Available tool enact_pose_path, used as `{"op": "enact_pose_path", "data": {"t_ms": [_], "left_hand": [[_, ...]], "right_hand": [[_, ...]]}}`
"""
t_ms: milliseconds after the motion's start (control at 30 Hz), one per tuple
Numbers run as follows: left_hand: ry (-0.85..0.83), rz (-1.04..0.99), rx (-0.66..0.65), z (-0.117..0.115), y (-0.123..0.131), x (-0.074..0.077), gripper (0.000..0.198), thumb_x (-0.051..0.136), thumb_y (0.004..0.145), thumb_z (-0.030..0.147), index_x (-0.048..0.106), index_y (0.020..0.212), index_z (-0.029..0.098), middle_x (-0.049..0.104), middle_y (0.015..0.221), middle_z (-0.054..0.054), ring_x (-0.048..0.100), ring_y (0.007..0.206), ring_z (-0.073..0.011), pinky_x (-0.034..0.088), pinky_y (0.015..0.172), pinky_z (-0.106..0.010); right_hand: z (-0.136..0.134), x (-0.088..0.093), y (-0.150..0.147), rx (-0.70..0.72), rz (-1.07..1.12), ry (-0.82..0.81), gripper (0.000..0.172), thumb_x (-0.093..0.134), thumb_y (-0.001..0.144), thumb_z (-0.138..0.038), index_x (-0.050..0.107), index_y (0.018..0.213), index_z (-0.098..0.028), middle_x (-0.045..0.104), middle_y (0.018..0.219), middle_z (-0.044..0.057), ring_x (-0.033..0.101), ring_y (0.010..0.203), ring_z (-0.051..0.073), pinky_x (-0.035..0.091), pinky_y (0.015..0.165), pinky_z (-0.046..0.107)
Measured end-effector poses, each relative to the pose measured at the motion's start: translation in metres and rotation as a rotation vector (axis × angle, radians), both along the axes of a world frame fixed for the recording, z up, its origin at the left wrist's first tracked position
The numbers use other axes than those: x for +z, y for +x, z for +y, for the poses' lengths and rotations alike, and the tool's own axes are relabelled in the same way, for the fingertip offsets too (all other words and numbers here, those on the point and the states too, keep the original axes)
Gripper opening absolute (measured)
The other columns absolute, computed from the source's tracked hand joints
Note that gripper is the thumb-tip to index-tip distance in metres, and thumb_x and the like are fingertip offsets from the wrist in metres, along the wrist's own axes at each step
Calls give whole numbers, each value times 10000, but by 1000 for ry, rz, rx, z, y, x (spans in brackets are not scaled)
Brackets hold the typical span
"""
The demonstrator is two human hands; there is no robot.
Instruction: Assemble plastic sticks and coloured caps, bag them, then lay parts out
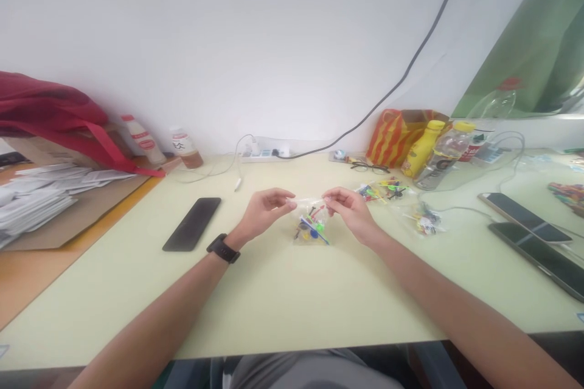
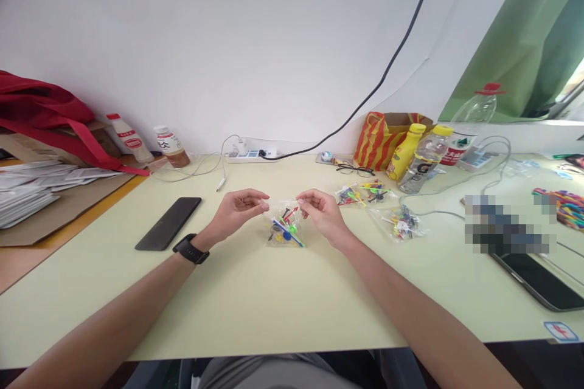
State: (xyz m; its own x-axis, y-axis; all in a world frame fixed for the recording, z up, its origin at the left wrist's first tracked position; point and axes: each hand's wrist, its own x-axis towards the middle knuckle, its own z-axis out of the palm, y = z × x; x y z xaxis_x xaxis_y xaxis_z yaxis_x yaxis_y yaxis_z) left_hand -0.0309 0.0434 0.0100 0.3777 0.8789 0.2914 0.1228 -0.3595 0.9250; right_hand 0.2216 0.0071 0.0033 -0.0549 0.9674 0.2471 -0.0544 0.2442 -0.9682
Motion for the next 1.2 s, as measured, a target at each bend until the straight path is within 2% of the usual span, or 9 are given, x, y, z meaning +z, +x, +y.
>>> {"op": "enact_pose_path", "data": {"t_ms": [167, 367, 567, 1000, 1200], "left_hand": [[-14, -60, 10, 2, -1, -2, 294, 844, 818, 414, 808, 974, 168, 784, 913, -91, 708, 803, -196, 578, 779, -323], [-118, -40, -70, -2, 1, 0, 394, 860, 804, 407, 791, 1116, 177, 767, 912, -80, 695, 836, -201, 560, 784, -316], [-29, -16, -24, 1, 3, -4, 291, 817, 850, 423, 806, 957, 153, 765, 890, -81, 651, 775, -168, 533, 737, -289], [-3, -51, 35, 4, -1, -4, 223, 779, 857, 304, 837, 1038, 189, 793, 913, -83, 695, 855, -203, 543, 803, -312], [8, -84, 28, -1, 1, -5, 179, 737, 869, 262, 850, 980, 180, 784, 867, -78, 689, 830, -200, 544, 821, -324]], "right_hand": [[0, -1, 0, 0, 3, 2, 321, 803, 807, -500, 736, 902, -201, 648, 714, 10, 589, 675, 165, 502, 664, 327], [-1, -1, 0, -14, 6, 8, 313, 802, 812, -492, 742, 906, -200, 639, 709, 6, 579, 678, 162, 494, 659, 318], [0, -2, -1, 7, 29, 21, 291, 811, 814, -462, 759, 911, -193, 650, 719, 9, 579, 675, 152, 493, 653, 308], [4, -9, 2, 16, 188, -82, 217, 847, 737, -319, 848, 922, -204, 710, 729, 22, 585, 670, 144, 486, 695, 321], [4, -9, 3, -26, 80, 24, 157, 807, 775, -319, 845, 877, -205, 689, 680, 17, 591, 664, 159, 499, 677, 328]]}}
